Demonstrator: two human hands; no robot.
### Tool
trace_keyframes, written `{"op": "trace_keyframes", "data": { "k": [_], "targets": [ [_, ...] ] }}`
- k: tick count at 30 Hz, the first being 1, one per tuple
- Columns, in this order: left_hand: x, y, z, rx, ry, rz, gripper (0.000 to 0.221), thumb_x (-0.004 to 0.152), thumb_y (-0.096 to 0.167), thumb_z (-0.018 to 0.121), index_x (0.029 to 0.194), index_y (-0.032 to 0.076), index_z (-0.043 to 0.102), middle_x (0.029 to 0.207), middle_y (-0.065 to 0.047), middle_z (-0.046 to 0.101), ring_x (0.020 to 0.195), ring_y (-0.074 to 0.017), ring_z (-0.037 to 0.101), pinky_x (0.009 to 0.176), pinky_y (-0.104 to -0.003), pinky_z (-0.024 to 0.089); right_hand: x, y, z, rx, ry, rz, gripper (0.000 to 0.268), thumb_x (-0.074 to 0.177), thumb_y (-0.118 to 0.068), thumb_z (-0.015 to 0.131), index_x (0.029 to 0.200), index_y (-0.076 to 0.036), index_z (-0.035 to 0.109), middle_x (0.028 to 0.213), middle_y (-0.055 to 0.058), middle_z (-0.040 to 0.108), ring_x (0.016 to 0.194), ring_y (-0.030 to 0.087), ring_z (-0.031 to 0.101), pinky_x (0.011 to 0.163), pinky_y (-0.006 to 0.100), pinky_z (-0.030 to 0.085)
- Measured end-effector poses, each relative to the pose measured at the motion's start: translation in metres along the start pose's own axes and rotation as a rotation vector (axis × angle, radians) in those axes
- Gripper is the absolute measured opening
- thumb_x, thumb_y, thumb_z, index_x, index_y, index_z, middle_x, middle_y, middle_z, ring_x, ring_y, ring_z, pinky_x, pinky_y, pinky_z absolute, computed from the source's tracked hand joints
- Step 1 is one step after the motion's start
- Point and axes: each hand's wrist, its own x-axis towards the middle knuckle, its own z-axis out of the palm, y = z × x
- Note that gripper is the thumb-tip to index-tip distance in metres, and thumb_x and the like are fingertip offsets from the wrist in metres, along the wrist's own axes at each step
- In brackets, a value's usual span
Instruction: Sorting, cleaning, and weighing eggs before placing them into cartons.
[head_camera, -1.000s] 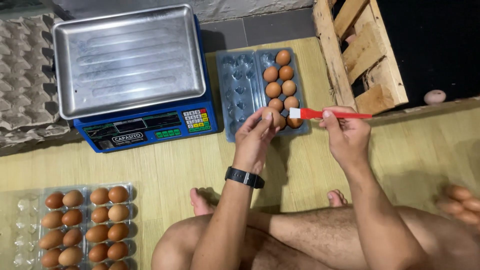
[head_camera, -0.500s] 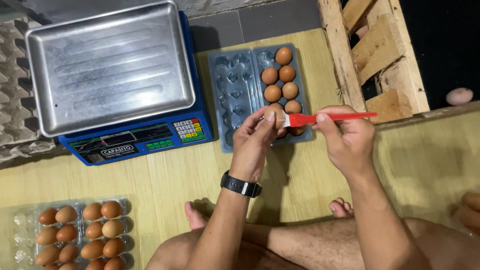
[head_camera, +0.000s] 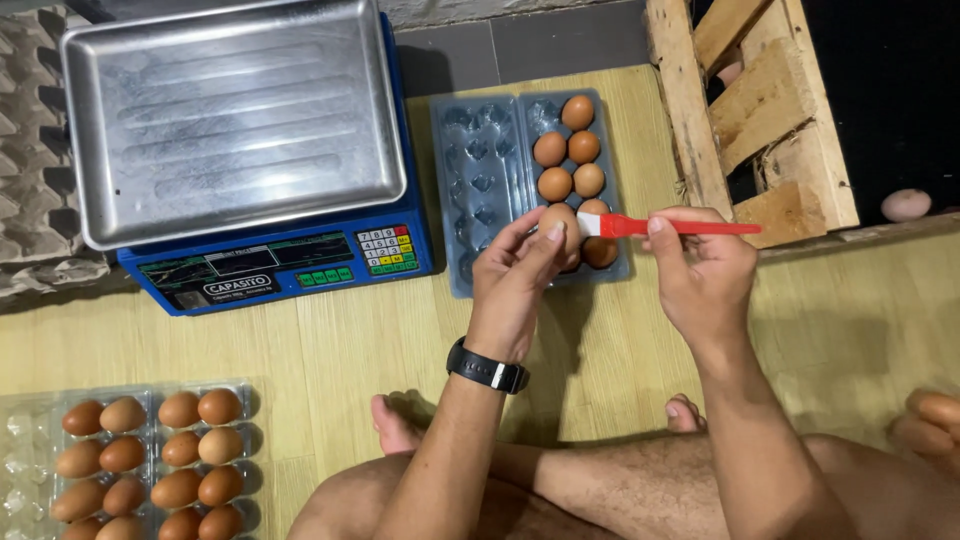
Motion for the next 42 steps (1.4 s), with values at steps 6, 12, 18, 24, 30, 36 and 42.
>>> {"op": "trace_keyframes", "data": {
  "k": [6,12,18,24,30,36,42],
  "targets": [
    [0.0,0.002,0.001,-0.012,-0.008,0.001,0.053,0.091,0.012,0.086,0.138,-0.005,0.067,0.112,-0.022,0.077,0.1,-0.0309,0.079,0.09,-0.044,0.068,-0.006,-0.003,0.002,0.271,0.01,0.096,0.012,0.11,-0.006,0.065,0.113,0.005,0.069,0.087,0.02,0.073,0.082,0.022,0.073,0.083,0.033,0.061],
    [0.0,0.001,0.001,0.007,-0.011,-0.008,0.053,0.091,0.016,0.087,0.137,-0.003,0.068,0.111,-0.02,0.078,0.097,-0.0282,0.08,0.091,-0.043,0.068,-0.006,0.004,-0.002,0.134,-0.029,0.05,0.01,0.108,-0.003,0.069,0.111,0.007,0.072,0.085,0.02,0.073,0.081,0.02,0.071,0.08,0.034,0.06],
    [0.0,0.002,0.001,-0.017,-0.042,-0.01,0.052,0.094,0.013,0.084,0.141,-0.003,0.067,0.113,-0.021,0.077,0.1,-0.0286,0.078,0.095,-0.045,0.067,0.0,0.009,-0.004,-0.036,-0.026,-0.043,0.009,0.11,0.005,0.068,0.11,0.012,0.073,0.084,0.027,0.072,0.072,0.028,0.07,0.072,0.038,0.057],
    [-0.007,0.009,0.007,0.006,-0.064,0.0,0.049,0.099,0.011,0.078,0.144,-0.002,0.066,0.119,-0.021,0.075,0.107,-0.0268,0.074,0.099,-0.045,0.065,-0.002,-0.012,0.0,0.152,-0.004,0.037,0.01,0.109,-0.001,0.068,0.113,0.009,0.07,0.09,0.024,0.073,0.08,0.021,0.072,0.079,0.033,0.061],
    [-0.006,0.009,0.006,0.018,-0.076,-0.015,0.049,0.101,0.013,0.075,0.146,-0.003,0.064,0.119,-0.02,0.075,0.106,-0.0236,0.073,0.099,-0.043,0.064,-0.009,0.005,0.0,0.31,0.043,0.089,0.012,0.108,-0.005,0.067,0.11,0.007,0.068,0.086,0.021,0.07,0.079,0.023,0.071,0.08,0.034,0.061],
    [-0.004,0.006,0.003,0.007,-0.082,-0.008,0.05,0.099,0.012,0.078,0.145,-0.003,0.065,0.117,-0.02,0.076,0.105,-0.026,0.075,0.099,-0.045,0.065,-0.002,0.004,0.0,-0.002,-0.003,-0.021,0.007,0.107,0.004,0.073,0.11,0.01,0.074,0.083,0.022,0.072,0.078,0.023,0.071,0.077,0.038,0.059],
    [-0.006,0.007,0.005,0.017,-0.083,0.003,0.05,0.097,0.012,0.08,0.143,-0.003,0.066,0.114,-0.018,0.076,0.103,-0.0252,0.075,0.097,-0.044,0.066,-0.002,0.005,0.0,0.086,0.03,-0.022,0.009,0.108,0.005,0.069,0.112,0.012,0.072,0.084,0.025,0.071,0.077,0.024,0.071,0.077,0.038,0.059]
  ]
}}
